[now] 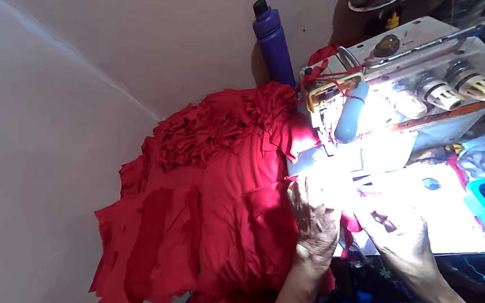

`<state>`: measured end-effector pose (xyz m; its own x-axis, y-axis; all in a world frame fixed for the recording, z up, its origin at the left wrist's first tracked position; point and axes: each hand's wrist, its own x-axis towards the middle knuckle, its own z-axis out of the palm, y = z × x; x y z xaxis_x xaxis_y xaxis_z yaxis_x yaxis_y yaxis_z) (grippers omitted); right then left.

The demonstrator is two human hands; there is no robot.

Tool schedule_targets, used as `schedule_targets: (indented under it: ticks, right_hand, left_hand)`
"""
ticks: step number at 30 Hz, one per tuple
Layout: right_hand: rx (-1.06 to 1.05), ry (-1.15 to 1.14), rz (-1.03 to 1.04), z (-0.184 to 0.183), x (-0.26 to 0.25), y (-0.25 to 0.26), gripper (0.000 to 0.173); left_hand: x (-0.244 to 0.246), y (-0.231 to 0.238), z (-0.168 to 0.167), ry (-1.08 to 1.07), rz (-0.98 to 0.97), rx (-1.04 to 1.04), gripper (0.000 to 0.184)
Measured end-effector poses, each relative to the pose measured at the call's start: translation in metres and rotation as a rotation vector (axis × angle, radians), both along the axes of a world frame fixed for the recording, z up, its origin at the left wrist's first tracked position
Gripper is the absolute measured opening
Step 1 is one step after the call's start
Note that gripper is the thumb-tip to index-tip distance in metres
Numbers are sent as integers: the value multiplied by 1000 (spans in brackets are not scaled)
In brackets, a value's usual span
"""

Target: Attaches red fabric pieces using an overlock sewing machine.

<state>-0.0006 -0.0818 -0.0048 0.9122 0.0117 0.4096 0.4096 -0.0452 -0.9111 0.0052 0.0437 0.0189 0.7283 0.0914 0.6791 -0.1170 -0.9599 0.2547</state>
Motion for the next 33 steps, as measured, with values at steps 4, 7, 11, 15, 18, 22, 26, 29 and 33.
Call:
schedule_targets:
  ticks: [4, 7, 11, 15, 18, 22, 26, 29, 33]
  right_hand:
    - [-11, -10, -62, 9, 14, 4, 19]
    - [26, 1, -53, 9, 27, 6, 23]
    - [47, -26, -21, 7, 30, 10, 21]
    - [-3, -40, -29, 7, 39, 15, 17]
    - [-200, -157, -134, 10, 50, 17, 22]
    - [-340, -202, -213, 15, 52, 16, 25]
    - [-382, -201, -180, 16, 43, 12, 29]
    - [-394, -290, -115, 17, 28, 8, 25]
    - [-389, -308, 127, 4, 6, 3, 25]
  left_hand:
    - [6, -2, 3, 63, 13, -55, 29]
    - [10, 0, 5, 101, 19, -34, 29]
    - [14, 3, 6, 71, 18, -29, 25]
    - [21, 16, 18, 185, -91, -97, 33]
    - [31, 33, 49, 452, -216, -191, 49]
    - [59, 62, 45, 411, -252, -118, 50]
    - [104, 81, 39, 448, -120, -103, 40]
    - [112, 103, 37, 384, -242, -366, 38]
    - [32, 119, 34, 204, -265, -574, 32]
